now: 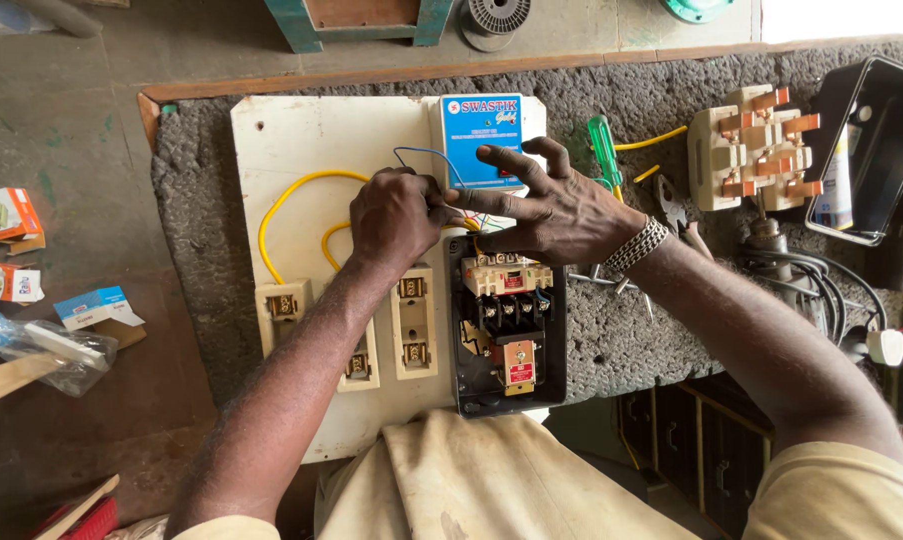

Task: The person connects yellow, green and white wires to the terminals of a contactor and overload relay mounted in a black enclosure on a workbench, using a screwdriver to loosen and tighten the terminal screws. They route the wires to a blue control unit on the board and press its red button, appearing to test the connections.

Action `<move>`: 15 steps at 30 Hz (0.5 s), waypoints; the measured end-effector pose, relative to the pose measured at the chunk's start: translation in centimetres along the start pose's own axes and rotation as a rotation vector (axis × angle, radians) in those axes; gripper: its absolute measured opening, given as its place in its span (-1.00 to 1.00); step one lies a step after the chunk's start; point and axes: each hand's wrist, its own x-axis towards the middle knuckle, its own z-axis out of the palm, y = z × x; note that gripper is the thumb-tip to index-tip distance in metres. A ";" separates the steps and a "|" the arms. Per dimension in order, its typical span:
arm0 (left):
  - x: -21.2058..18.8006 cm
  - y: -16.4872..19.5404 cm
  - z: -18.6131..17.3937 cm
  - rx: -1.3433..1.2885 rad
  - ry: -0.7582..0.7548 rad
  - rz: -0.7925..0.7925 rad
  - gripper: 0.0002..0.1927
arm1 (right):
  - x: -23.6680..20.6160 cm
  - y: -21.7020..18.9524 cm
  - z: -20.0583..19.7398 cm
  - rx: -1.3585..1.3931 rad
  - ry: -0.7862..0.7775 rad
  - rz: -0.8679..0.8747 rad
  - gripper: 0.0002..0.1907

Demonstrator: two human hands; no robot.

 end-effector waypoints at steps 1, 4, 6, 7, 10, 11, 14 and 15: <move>0.0 -0.1 0.1 0.005 0.025 0.019 -0.77 | 0.2 0.0 0.0 -0.029 -0.016 -0.001 -0.62; 0.1 -0.5 0.4 0.067 0.045 0.055 -0.88 | 0.9 -0.1 0.0 -0.091 -0.033 -0.038 -0.66; 0.1 -0.8 0.7 0.030 0.010 0.039 -0.93 | 1.2 -0.1 0.1 -0.085 -0.025 -0.067 -0.71; 0.1 -0.9 0.8 0.013 -0.006 0.032 -0.96 | 1.3 0.0 0.2 -0.062 -0.013 -0.080 -0.73; 0.2 -1.0 1.2 0.047 0.041 0.032 -0.83 | -0.2 0.7 0.6 0.093 0.110 0.033 -0.76; 0.3 -1.0 1.3 0.032 0.022 0.023 -0.79 | -1.4 1.1 0.7 0.159 0.165 0.095 -0.74; 0.3 -0.8 1.0 0.014 -0.007 -0.002 -0.73 | -6.4 1.5 1.9 0.096 0.471 0.637 -0.86; 0.3 -0.7 0.7 0.029 -0.002 0.000 -0.77 | -8.3 1.4 2.6 0.019 0.510 0.814 -0.85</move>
